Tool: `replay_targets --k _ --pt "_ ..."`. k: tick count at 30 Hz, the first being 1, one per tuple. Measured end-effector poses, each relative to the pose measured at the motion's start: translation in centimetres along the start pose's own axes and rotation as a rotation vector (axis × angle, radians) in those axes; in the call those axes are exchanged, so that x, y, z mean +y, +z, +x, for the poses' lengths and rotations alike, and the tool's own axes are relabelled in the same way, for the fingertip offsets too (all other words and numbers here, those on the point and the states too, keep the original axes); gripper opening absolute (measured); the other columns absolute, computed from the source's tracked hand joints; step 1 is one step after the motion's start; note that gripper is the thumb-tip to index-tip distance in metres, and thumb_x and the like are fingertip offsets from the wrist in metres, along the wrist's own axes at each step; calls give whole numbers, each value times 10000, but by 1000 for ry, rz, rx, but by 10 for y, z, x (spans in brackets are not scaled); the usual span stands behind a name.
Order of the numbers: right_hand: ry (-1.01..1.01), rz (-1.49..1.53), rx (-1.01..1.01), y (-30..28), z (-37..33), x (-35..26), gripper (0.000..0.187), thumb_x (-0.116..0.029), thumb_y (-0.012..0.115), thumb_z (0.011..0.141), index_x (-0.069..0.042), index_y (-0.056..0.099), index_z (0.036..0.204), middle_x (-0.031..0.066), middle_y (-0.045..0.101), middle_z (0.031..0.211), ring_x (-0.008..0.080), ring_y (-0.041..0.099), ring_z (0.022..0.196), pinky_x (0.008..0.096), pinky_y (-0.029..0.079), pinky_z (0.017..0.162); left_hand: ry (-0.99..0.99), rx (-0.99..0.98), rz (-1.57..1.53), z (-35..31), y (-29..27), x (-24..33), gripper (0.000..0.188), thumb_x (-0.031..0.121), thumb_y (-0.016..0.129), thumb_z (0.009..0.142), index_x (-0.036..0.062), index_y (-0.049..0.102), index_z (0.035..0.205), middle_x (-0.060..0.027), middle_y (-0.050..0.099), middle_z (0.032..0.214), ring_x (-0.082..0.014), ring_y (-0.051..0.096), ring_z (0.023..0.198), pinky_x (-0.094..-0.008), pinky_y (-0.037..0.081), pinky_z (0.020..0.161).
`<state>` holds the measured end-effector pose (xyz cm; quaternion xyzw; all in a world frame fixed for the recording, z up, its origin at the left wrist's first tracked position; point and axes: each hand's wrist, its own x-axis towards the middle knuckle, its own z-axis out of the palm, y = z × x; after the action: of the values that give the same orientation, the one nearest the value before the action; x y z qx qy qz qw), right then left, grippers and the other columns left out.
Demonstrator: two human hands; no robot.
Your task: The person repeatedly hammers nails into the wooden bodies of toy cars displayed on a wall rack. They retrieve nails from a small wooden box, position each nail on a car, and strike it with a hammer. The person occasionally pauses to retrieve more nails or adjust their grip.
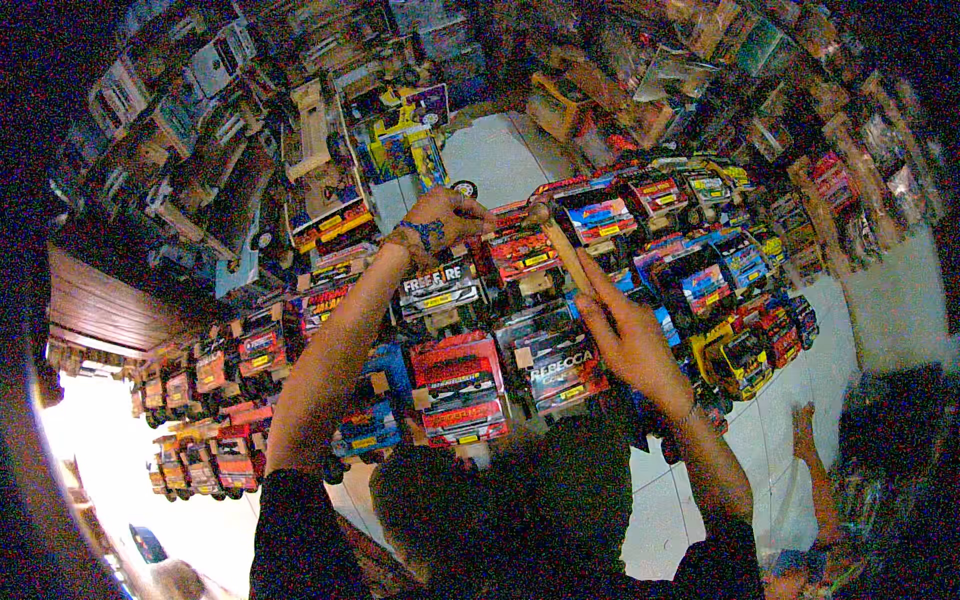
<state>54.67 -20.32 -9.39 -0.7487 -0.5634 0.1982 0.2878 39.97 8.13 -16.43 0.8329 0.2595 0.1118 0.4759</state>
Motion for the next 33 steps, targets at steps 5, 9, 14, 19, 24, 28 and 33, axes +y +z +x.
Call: replay_targets --k 5,9,14,19,24,28,33 --pt "-53 -184 -32 -2 14 -1 582 -166 531 973 -201 319 1514 257 656 990 441 633 766 469 503 649 27 4 49 0 -1 0 284 312 787 783 95 775 967 -100 744 846 -198 690 744 -316 534 728" --pt "-178 -198 128 4 21 -2 603 -129 552 956 -199 327 1512 255 644 830 430 611 682 485 468 611 2 -3 29 0 0 -1 286 319 787 780 107 776 973 -101 745 851 -202 692 749 -325 537 730" --pt "-122 -287 70 15 19 2 627 -108 562 945 -216 322 1514 244 633 766 412 612 643 476 470 574 30 30 23 2 2 -2 229 242 803 775 93 782 949 -87 738 795 -141 680 666 -278 541 669" --pt "-92 -321 116 17 17 6 656 -95 576 933 -234 314 1518 246 621 742 395 617 625 468 467 551 5 39 17 1 3 -1 216 221 804 773 77 781 932 -83 731 757 -149 674 637 -282 536 646" --pt "-69 -362 -6 18 16 9 663 -79 576 928 -237 316 1517 242 638 782 392 628 645 463 477 566 -11 4 31 -2 2 4 258 300 803 768 114 783 946 -72 742 819 -174 689 726 -308 536 727" --pt "-49 -353 68 18 18 11 667 -57 576 920 -207 315 1515 243 658 851 394 640 679 461 493 594 20 40 23 -4 2 7 219 218 804 773 61 778 924 -76 727 740 -144 678 642 -286 539 638" --pt "-97 -367 42 16 22 12 658 -55 577 921 -184 319 1512 238 667 870 394 647 695 457 499 606 -14 26 13 -5 3 8 234 224 807 770 67 777 942 -74 729 751 -141 679 650 -282 536 644"
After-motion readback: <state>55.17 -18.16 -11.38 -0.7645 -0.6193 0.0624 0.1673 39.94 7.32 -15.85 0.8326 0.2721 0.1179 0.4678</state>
